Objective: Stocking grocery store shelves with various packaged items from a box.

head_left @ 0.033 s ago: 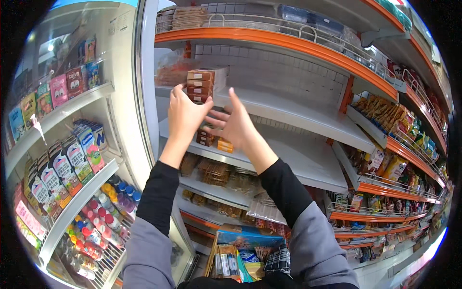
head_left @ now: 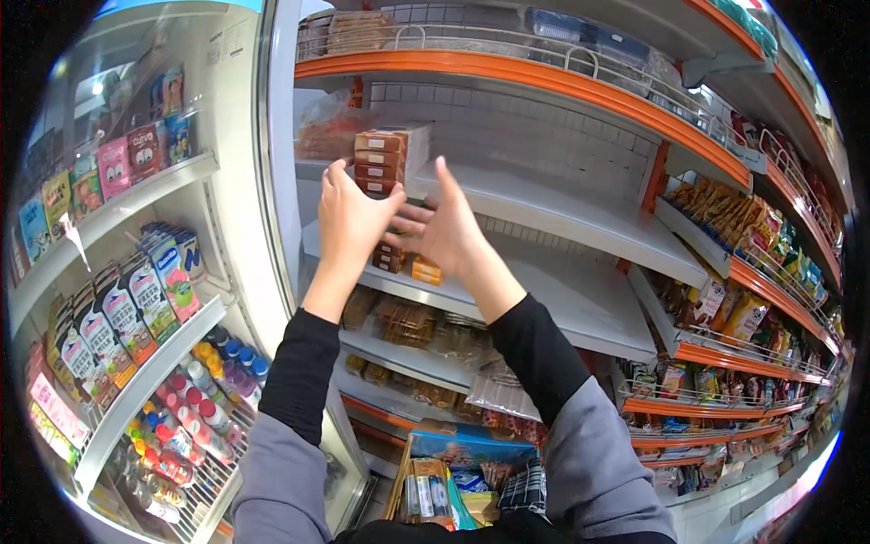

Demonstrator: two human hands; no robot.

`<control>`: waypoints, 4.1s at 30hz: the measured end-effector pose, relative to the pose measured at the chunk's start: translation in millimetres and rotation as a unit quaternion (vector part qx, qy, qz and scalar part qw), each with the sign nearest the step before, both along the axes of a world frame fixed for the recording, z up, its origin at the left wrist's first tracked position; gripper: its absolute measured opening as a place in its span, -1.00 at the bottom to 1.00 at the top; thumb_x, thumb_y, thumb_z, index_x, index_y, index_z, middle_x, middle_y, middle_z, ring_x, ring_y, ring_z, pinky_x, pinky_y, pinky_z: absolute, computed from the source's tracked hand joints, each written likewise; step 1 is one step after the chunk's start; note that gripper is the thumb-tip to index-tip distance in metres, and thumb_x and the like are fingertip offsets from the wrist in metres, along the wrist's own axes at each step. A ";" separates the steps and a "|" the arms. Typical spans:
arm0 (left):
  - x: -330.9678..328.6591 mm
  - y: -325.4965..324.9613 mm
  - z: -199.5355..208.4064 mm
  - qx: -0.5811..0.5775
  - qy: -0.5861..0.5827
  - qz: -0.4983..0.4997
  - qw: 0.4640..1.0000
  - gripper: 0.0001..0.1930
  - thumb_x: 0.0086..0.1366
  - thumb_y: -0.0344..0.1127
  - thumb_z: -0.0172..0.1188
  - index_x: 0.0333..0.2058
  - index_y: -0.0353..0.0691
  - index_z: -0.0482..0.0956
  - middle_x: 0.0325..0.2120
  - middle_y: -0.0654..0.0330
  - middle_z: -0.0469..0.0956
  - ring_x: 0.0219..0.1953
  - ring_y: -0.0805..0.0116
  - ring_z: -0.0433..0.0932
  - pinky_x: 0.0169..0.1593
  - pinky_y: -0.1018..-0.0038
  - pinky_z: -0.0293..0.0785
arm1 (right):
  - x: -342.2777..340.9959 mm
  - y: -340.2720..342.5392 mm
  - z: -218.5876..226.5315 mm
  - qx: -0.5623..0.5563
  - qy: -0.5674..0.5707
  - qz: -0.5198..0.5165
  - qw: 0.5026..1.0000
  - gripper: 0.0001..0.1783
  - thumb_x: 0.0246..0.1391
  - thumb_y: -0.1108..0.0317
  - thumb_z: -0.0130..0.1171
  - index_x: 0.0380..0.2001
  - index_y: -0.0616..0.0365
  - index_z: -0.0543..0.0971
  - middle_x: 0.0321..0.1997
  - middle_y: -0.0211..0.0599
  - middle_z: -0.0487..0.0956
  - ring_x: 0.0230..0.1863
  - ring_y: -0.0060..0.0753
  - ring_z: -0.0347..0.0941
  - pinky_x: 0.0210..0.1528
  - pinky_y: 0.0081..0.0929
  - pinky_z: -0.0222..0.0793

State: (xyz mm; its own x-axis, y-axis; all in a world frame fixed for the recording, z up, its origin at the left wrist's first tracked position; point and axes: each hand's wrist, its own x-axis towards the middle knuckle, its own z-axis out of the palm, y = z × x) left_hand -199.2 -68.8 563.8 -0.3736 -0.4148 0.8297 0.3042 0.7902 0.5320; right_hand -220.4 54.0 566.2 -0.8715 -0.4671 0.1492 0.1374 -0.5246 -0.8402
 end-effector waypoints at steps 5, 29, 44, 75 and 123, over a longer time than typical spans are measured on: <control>43.4 14.1 -13.3 -0.016 0.045 -0.021 0.999 -0.31 -0.22 -0.17 0.34 -0.14 -0.42 0.26 -0.24 -0.07 0.37 -0.19 0.02 0.43 -0.14 0.28 0.39 | 17.4 0.9 29.5 0.009 0.006 0.093 0.996 0.06 -0.17 -0.32 0.05 0.15 0.31 -0.03 -0.05 0.01 0.35 -0.25 -0.19 0.46 -0.15 -0.18 0.35; 176.6 88.1 -250.5 0.263 0.073 -0.109 0.956 -0.16 -0.30 -0.33 0.44 -0.01 -0.31 0.16 -0.21 0.11 0.24 -0.12 0.19 0.29 -0.06 0.32 0.21 | 151.0 37.5 -180.9 0.065 0.179 0.068 0.979 0.02 -0.06 0.33 0.21 0.22 0.27 -0.30 0.26 -0.08 -0.03 0.23 -0.33 0.00 0.19 -0.44 0.01; 131.6 39.9 -244.5 0.154 -0.008 0.001 0.988 -0.25 -0.23 -0.40 0.39 -0.03 -0.34 0.17 -0.23 0.05 0.23 -0.15 0.16 0.30 -0.06 0.35 0.24 | 90.6 -16.4 -186.7 0.088 0.045 0.077 0.992 -0.06 -0.04 0.22 0.18 0.21 0.32 -0.18 0.06 -0.11 0.28 -0.03 -0.42 0.31 -0.06 -0.57 0.28; -4.9 26.3 -195.5 0.276 0.123 -0.049 0.952 -0.33 0.04 -0.52 0.20 0.09 -0.37 0.03 0.02 -0.11 0.14 0.12 0.15 0.18 0.18 0.34 0.08 | -30.6 -47.5 -121.5 0.074 -0.073 0.195 0.975 -0.44 -0.04 -0.16 0.05 -0.09 -0.01 0.39 -0.23 -0.35 0.48 -0.20 -0.47 0.39 -0.21 -0.47 0.33; -135.9 -94.3 -167.6 0.115 -0.160 0.119 0.973 -0.40 -0.01 -0.15 0.24 -0.03 -0.27 0.25 -0.12 -0.01 0.39 -0.03 -0.04 0.36 0.12 -0.13 -0.05 | -158.7 85.6 -139.7 0.077 -0.030 -0.097 0.992 -0.90 -0.06 0.46 0.03 -0.43 0.22 0.37 -0.27 -0.14 0.43 -0.15 -0.22 0.37 0.00 -0.33 0.32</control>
